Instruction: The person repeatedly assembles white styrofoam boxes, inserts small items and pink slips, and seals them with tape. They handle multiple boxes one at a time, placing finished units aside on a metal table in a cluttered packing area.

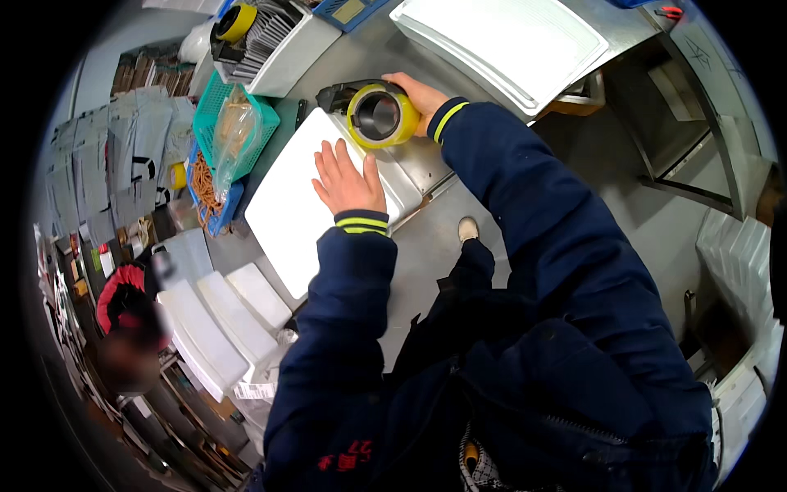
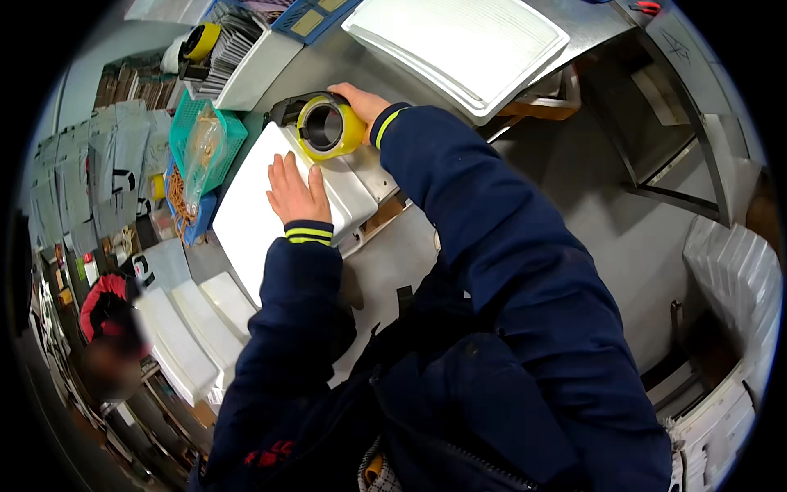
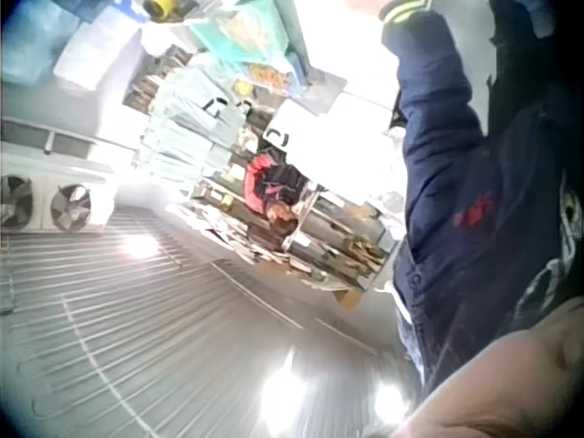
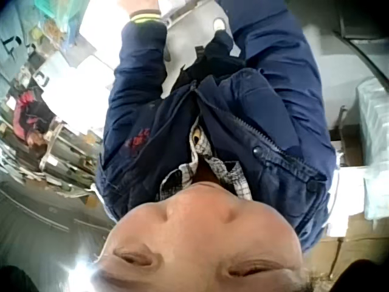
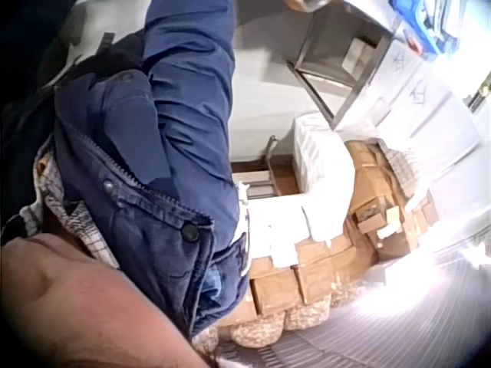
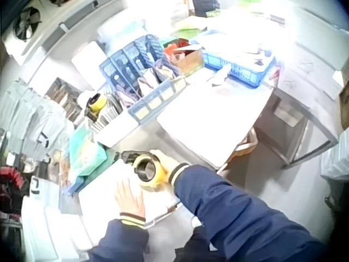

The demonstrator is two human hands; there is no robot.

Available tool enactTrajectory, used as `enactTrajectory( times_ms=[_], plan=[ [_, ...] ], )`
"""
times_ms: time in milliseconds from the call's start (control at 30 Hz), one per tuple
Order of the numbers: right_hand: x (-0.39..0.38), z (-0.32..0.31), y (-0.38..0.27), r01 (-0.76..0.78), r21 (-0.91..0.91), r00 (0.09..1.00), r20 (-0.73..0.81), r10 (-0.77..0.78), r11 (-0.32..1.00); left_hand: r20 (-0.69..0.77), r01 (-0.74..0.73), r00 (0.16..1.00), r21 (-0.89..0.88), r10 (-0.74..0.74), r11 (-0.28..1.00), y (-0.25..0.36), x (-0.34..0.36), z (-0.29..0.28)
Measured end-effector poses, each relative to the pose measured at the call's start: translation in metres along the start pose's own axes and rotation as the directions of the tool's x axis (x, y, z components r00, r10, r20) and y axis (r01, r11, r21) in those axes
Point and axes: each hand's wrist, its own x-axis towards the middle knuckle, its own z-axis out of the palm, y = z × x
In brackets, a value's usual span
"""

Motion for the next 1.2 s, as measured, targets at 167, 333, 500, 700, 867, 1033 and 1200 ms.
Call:
enactTrajectory(
  times_ms=[167,333,500,700,867,1033,1200],
  plan=[
    [0.003,-0.007,0.017,0.024,0.14,1.0,0.007,-0.025,0.99,-0.01,-0.055,0.998,0.108,0.057,0.993,0.007,-0.002,-0.003],
    [0.002,-0.007,0.032,0.09,0.288,0.996,0.002,-0.094,0.953,-0.121,-0.218,0.965,0.132,0.234,0.967,0.005,0.003,-0.006],
    [-0.005,0.003,0.031,0.183,0.206,0.979,-0.124,-0.16,0.961,-0.152,-0.267,0.946,0.132,0.286,0.955,0.001,0.004,-0.004],
    [-0.003,-0.008,0.031,0.169,0.222,0.985,-0.079,-0.155,0.96,0.051,-0.183,0.981,-0.09,0.188,0.979,0.0,-0.005,0.003],
    [-0.01,-0.007,0.032,0.17,0.153,0.979,-0.142,-0.149,0.973,-0.016,-0.187,0.982,0.029,0.188,0.982,0.009,-0.009,0.009],
    [-0.015,-0.003,0.028,0.185,0.128,0.981,-0.087,-0.175,0.974,-0.078,-0.22,0.973,-0.006,0.218,0.976,0.002,-0.002,0.008],
    [-0.079,-0.037,0.061,0.18,0.252,0.98,-0.128,-0.151,0.951,-0.178,-0.3,0.946,-0.176,0.27,0.937,-0.005,-0.001,0.013]
  ],
)
